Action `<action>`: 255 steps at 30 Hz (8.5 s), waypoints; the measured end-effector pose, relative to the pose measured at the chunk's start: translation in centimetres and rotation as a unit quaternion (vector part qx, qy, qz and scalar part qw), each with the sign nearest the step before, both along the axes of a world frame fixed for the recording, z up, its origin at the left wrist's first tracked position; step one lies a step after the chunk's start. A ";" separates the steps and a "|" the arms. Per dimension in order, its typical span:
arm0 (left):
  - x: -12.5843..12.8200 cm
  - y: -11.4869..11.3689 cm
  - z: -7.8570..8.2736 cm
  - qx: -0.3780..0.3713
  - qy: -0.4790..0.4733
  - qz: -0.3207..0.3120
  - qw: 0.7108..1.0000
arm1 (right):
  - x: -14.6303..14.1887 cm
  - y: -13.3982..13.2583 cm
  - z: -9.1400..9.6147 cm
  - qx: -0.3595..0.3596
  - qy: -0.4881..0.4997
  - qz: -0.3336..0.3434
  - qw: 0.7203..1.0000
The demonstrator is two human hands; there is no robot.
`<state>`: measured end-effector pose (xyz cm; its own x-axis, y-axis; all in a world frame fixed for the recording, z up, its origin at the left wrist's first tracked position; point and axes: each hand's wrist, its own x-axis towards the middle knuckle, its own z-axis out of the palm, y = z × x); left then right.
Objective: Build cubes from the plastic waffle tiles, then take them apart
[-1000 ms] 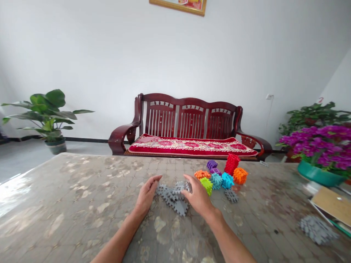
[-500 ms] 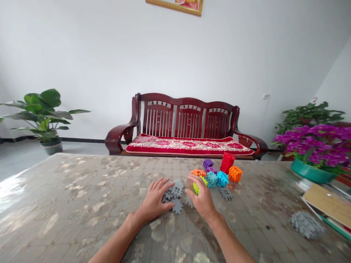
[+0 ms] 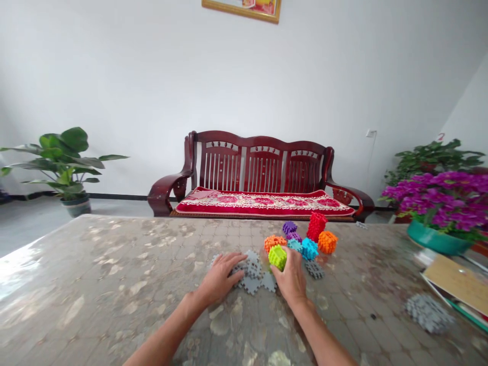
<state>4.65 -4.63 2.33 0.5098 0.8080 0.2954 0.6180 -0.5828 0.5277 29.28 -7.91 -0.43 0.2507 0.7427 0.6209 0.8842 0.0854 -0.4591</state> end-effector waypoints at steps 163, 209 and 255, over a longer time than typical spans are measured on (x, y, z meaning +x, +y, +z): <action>-6.2 3.0 -4.1 -0.004 -0.317 0.297 0.901 | 4.4 5.5 5.2 -0.367 -0.163 0.029 0.915; -5.9 1.1 -1.3 -0.028 -0.312 0.257 0.914 | -12.2 3.5 9.5 -0.272 0.009 0.247 0.930; -5.9 1.3 -1.6 -0.039 -0.326 0.265 0.907 | -3.7 4.8 6.8 -0.240 0.179 0.240 0.923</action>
